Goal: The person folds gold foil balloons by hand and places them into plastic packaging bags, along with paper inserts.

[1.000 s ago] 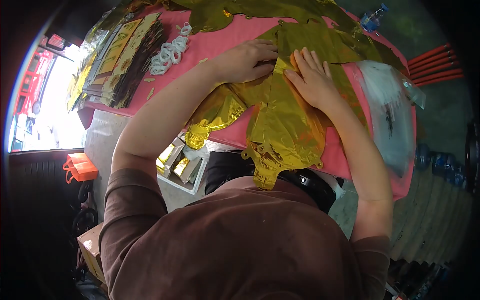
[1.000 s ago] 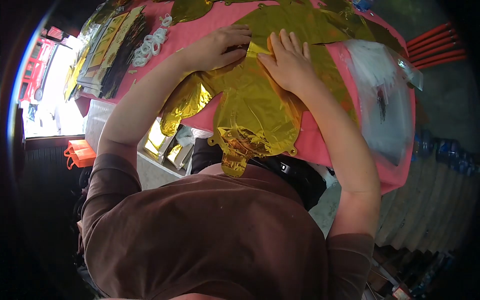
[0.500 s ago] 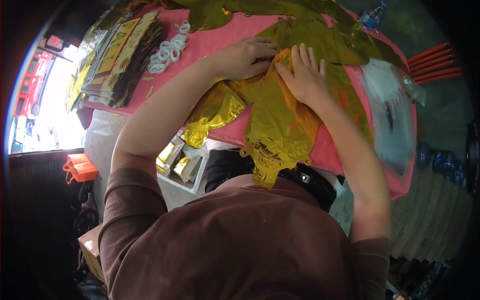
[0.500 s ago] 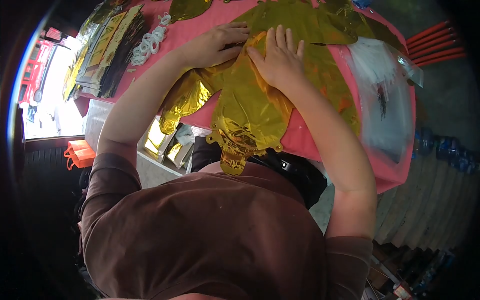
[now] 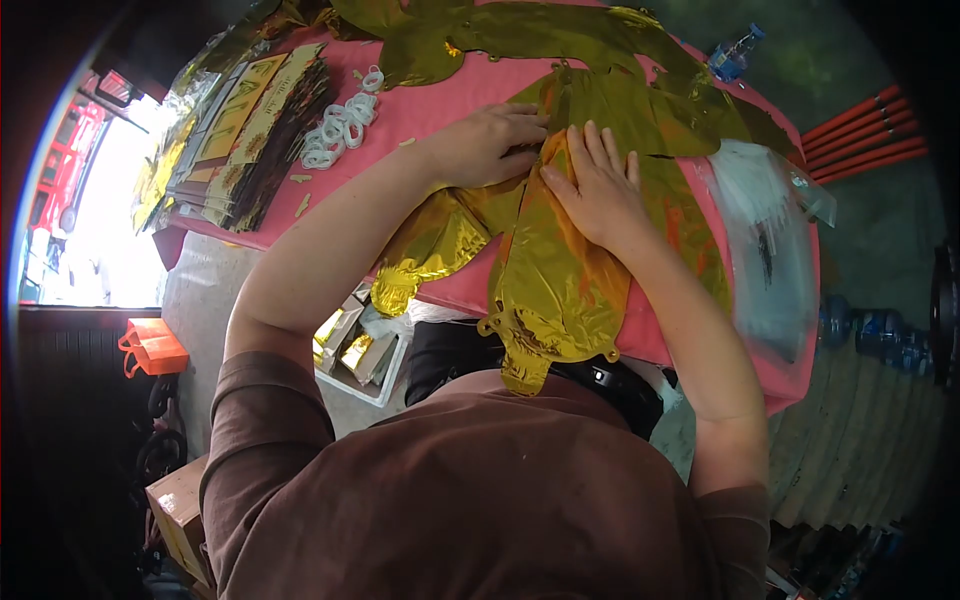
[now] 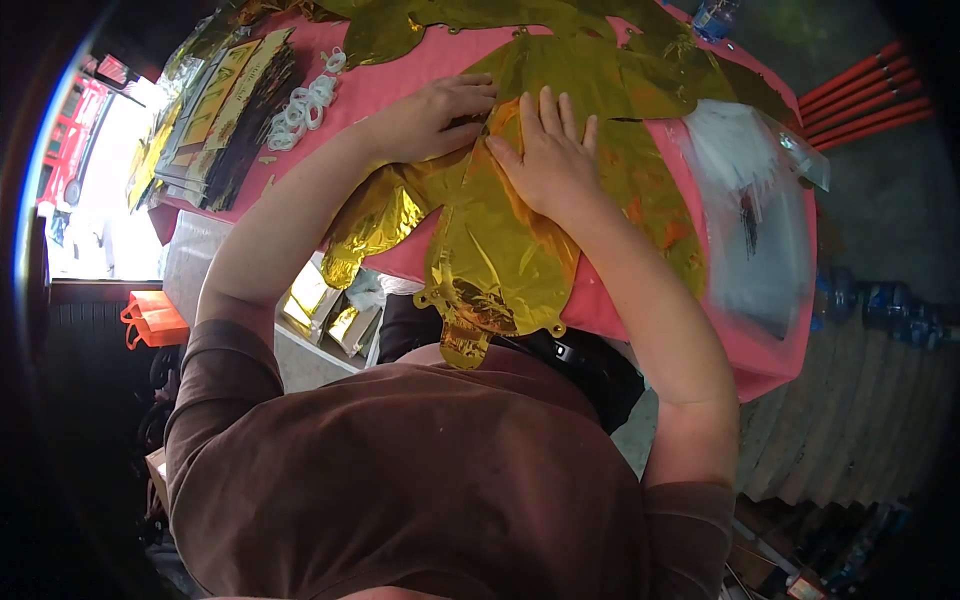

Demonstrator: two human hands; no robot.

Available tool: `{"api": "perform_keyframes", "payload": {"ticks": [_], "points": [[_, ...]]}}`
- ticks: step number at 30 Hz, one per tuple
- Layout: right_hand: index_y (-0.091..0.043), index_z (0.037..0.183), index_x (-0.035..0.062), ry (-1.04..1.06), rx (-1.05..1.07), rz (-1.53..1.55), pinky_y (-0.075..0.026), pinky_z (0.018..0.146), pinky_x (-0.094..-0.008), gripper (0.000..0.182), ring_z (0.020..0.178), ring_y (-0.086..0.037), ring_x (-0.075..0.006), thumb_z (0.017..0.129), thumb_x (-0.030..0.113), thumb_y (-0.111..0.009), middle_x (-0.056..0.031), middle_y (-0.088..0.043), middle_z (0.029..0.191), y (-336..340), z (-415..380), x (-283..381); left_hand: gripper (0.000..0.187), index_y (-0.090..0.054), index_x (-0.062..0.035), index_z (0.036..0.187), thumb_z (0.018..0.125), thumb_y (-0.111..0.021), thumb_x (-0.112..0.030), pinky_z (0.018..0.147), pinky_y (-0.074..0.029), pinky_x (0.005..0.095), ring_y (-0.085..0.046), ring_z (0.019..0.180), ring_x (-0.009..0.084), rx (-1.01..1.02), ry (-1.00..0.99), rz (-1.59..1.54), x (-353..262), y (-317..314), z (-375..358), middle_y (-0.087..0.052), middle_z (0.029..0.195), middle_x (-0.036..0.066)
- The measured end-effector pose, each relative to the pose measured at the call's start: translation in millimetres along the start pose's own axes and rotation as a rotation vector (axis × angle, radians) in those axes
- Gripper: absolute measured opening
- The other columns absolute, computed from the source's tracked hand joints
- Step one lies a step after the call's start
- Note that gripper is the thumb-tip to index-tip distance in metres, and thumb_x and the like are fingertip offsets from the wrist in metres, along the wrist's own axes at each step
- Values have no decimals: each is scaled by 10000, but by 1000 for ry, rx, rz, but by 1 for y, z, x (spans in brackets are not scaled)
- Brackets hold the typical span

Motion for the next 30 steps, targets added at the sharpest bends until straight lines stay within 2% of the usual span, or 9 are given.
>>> {"api": "perform_keyframes", "payload": {"ticks": [8, 11, 13, 16, 20, 23, 25, 28, 30], "points": [[-200, 1425, 57, -3, -7, -19, -72, 1098, -499, 733, 1387, -106, -294, 904, 556, -329, -155, -161, 1487, -1, 0, 2, 326, -576, 1, 1091, 799, -582, -145, 969, -391, 414, -484, 1141, 356, -122, -26, -23, -3, 4, 1, -583, 1130, 168], [-210, 1421, 54, -6, -12, -17, -79, 1096, -505, 727, 1383, -118, -301, 904, 550, -335, -158, -168, 1485, 0, -1, 3, 307, -582, 0, 1070, 795, -574, -135, 935, -410, 406, -513, 1090, 346, -199, 129, -44, -1, 15, 2, -588, 1108, 167], [-216, 1419, 53, -13, -16, -10, -84, 1095, -508, 724, 1381, -126, -305, 903, 546, -339, -161, -172, 1483, 2, -1, 3, 276, -591, -3, 1040, 799, -560, -134, 893, -428, 405, -539, 1031, 331, -172, 232, -29, -2, 18, 4, -600, 1061, 155], [-223, 1415, 50, -16, -29, 2, -92, 1093, -513, 720, 1376, -144, -312, 902, 537, -351, -167, -180, 1479, 2, -3, 4, 299, -574, 7, 1091, 821, -555, -121, 920, -423, 388, -516, 1082, 327, 8, 134, 81, -3, 14, 8, -566, 1136, 178], [-241, 1408, 48, -6, -61, 8, -98, 1091, -516, 723, 1371, -161, -318, 894, 542, -361, -172, -193, 1473, 0, -2, 3, 271, -596, 4, 1048, 815, -560, -131, 904, -430, 389, -523, 1062, 324, -2, 75, 160, -5, 8, 19, -584, 1089, 165], [-253, 1402, 46, -12, -83, 29, -99, 1088, -523, 726, 1368, -166, -324, 890, 548, -364, -177, -200, 1470, -2, -1, 2, 270, -604, -12, 1039, 818, -563, -162, 888, -436, 396, -530, 1043, 320, 157, 200, 151, -7, 12, 34, -597, 1053, 146], [-259, 1400, 46, -18, -95, 49, -99, 1087, -528, 726, 1367, -167, -328, 888, 550, -364, -179, -203, 1468, -3, -1, 1, 267, -611, -32, 1033, 823, -561, -190, 872, -441, 400, -534, 1034, 308, 341, 388, 237, -8, 14, 43, -602, 1043, 130], [-259, 1400, 50, -12, -109, 58, -101, 1084, -534, 726, 1362, -176, -337, 886, 552, -368, -183, -208, 1463, -4, -1, 1, 242, -633, -87, 993, 813, -540, -220, 814, -474, 417, -590, 928, 304, 271, 384, 239, 3, 10, 54, -631, 905, 138], [-248, 1403, 56, -7, -134, 54, -108, 1079, -545, 721, 1356, -187, -342, 886, 542, -375, -185, -214, 1459, -6, 1, 1, 247, -627, -64, 1004, 817, -552, -207, 822, -468, 409, -579, 938, 307, 230, 339, 231, 8, 0, 64, -617, 954, 134]]}}
Point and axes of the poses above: each hand's wrist, its own z-axis towards the middle knuckle, its own y-axis out of the back of the hand, x = y × z, the point moved 2 cm from there along z, towards the middle knuckle
